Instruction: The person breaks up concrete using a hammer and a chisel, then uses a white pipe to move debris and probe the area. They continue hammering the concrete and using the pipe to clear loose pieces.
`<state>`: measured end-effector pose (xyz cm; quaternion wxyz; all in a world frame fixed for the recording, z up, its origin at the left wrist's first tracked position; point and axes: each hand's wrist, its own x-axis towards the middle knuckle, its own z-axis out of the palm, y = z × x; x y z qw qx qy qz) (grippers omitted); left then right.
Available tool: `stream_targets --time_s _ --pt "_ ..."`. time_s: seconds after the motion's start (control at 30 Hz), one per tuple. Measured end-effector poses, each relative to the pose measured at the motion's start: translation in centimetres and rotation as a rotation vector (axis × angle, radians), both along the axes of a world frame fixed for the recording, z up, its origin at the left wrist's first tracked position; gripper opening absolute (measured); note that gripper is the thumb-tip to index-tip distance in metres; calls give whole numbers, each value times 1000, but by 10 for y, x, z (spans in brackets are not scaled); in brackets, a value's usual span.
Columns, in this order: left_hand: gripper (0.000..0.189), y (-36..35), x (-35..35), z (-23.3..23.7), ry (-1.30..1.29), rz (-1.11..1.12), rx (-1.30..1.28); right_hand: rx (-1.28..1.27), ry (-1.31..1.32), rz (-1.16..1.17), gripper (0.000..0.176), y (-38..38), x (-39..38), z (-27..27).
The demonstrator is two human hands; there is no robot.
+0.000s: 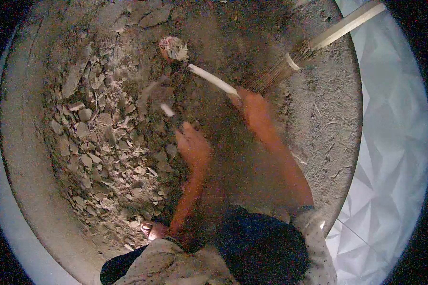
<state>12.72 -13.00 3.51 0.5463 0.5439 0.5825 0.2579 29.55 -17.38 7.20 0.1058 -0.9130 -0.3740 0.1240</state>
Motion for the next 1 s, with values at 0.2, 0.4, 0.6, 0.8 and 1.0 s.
stream_targets --time_s 0.2,0.4,0.6,0.8,1.0 --pt "43 38 9 -31 54 -141 27 23 -4 27 28 8 -4 9" --pt "38 31 7 -11 -348 240 -300 64 -37 38 26 -16 -1 -6" --pt "34 50 8 -11 -283 -78 -478 105 -22 55 24 -7 -1 -5" --pt "34 36 30 -39 43 -163 337 33 -8 -27 23 -4 -3 1" --pt "38 30 37 26 -233 172 -540 55 -6 -28 28 -19 8 0"
